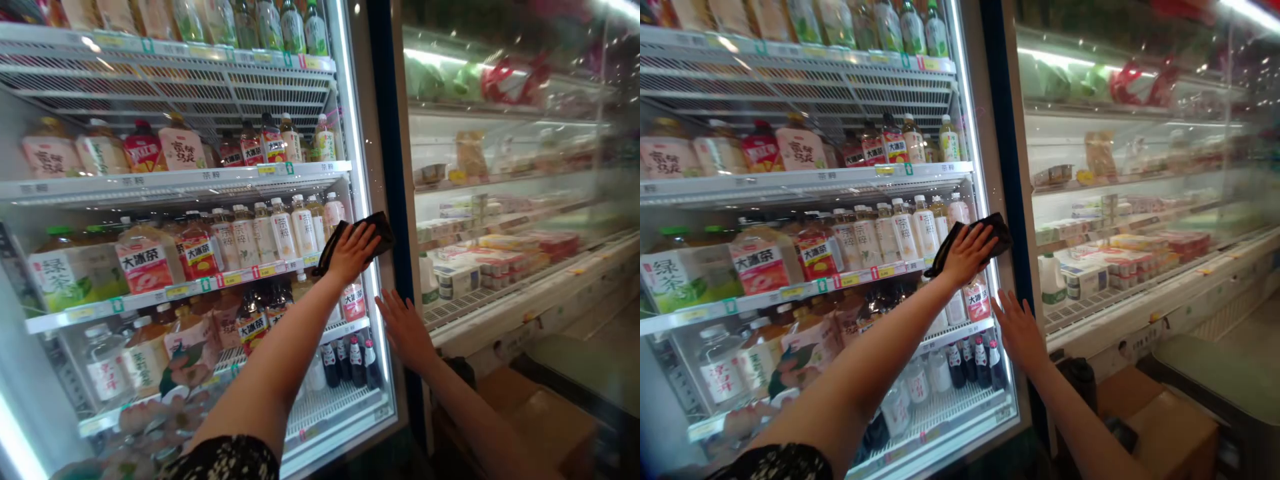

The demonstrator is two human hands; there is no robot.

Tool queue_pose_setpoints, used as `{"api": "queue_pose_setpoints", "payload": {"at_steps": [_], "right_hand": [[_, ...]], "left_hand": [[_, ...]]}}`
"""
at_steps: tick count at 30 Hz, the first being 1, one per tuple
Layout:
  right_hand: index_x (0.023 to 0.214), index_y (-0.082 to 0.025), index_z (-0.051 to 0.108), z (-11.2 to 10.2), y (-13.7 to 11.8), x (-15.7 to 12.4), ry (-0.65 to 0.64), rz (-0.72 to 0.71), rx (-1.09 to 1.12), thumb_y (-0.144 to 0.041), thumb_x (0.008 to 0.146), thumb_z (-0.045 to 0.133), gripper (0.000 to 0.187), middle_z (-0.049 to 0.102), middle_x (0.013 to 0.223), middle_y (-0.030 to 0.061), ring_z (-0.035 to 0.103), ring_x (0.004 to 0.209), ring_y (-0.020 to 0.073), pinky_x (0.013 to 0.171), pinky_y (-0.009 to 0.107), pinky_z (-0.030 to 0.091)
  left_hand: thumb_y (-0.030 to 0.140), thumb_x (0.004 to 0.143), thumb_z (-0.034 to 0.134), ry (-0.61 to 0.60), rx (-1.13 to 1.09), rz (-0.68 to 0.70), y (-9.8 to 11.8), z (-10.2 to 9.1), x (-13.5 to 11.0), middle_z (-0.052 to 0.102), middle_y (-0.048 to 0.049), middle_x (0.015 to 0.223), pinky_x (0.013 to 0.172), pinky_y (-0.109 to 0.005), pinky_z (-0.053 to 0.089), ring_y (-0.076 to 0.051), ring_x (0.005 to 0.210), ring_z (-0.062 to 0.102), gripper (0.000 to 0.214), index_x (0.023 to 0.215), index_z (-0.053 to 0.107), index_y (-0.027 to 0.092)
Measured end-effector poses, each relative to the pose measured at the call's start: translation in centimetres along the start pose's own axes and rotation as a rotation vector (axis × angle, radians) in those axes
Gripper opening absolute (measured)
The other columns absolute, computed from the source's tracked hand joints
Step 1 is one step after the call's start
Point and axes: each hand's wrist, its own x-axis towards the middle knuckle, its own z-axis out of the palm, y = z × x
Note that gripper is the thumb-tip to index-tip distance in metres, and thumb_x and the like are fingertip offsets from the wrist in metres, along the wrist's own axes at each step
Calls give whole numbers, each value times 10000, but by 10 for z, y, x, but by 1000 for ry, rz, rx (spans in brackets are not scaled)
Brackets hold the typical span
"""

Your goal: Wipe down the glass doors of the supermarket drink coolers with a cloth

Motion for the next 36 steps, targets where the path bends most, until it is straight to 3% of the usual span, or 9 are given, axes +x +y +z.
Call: {"api": "queue_pose_setpoints", "payload": {"at_steps": [5, 12, 19, 21, 24, 27, 31, 33, 36], "right_hand": [[1643, -237, 96, -4, 2, -14, 55, 33, -11, -125, 972, 415, 751, 313, 1652, 118, 282, 1525, 336, 1168, 590, 355], [1645, -236, 18, -14, 12, -5, 157, 148, 86, -205, 1028, 362, 707, 295, 1658, 136, 243, 1540, 329, 1186, 592, 340], [1643, -295, 41, -20, 6, 2, 268, 220, 242, -257, 1046, 355, 676, 296, 1663, 105, 245, 1544, 293, 1200, 572, 347], [1643, -298, 70, -27, 7, 4, 267, 200, 256, -260, 1044, 360, 667, 307, 1660, 98, 251, 1542, 292, 1206, 569, 343], [1642, -300, 103, -35, 11, 7, 290, 184, 277, -260, 1041, 366, 656, 300, 1664, 86, 248, 1543, 289, 1216, 564, 334], [1638, -305, 132, -35, 10, 6, 320, 202, 299, -260, 1042, 364, 642, 302, 1663, 79, 250, 1543, 286, 1218, 570, 331], [1633, -288, 175, -28, -1, 4, 320, 186, 336, -255, 1042, 368, 622, 351, 1639, 103, 275, 1534, 290, 1198, 579, 358], [1629, -282, 199, -26, -7, 6, 303, 154, 343, -256, 1044, 365, 609, 371, 1628, 110, 277, 1533, 295, 1199, 587, 350], [1623, -285, 226, -27, -12, 13, 302, 132, 346, -260, 1046, 356, 592, 380, 1624, 106, 272, 1534, 295, 1208, 595, 326]], "left_hand": [[354, 937, 600, -98, -50, 237, 31, 18, -32, 381, -18, 1632, 1293, -436, 221, -228, 1534, 287, 554, 1472, 488, 263], [348, 912, 640, -22, -21, -47, 18, 10, 24, 238, -136, 1677, 1269, -636, 154, -345, 1560, 162, 691, 1535, 399, 167], [414, 922, 619, -110, -27, 295, 63, 36, -34, 461, 21, 1584, 1281, -484, 266, -241, 1535, 288, 516, 1419, 553, 295], [405, 922, 618, -95, -35, 259, 51, 32, -30, 464, 43, 1581, 1289, -469, 249, -212, 1536, 279, 494, 1404, 562, 313], [369, 941, 589, -13, -29, 3, 22, 17, -14, 317, -42, 1661, 1290, -582, 157, -269, 1563, 169, 596, 1508, 446, 253], [350, 970, 532, 44, -8, -184, 17, 12, -18, 196, -113, 1690, 1273, -652, 122, -322, 1568, 95, 639, 1564, 352, 195], [265, 998, 471, -15, -23, 138, 33, 22, -57, 370, -69, 1632, 1284, -542, 235, -238, 1537, 283, 489, 1485, 476, 219], [265, 988, 502, -45, -30, 255, 23, 16, -72, 415, -50, 1609, 1288, -497, 245, -204, 1516, 335, 484, 1470, 493, 236], [367, 946, 594, 14, 2, 40, -20, -13, -78, 344, -70, 1641, 1293, -569, 155, -255, 1552, 240, 645, 1547, 385, 261]]}}
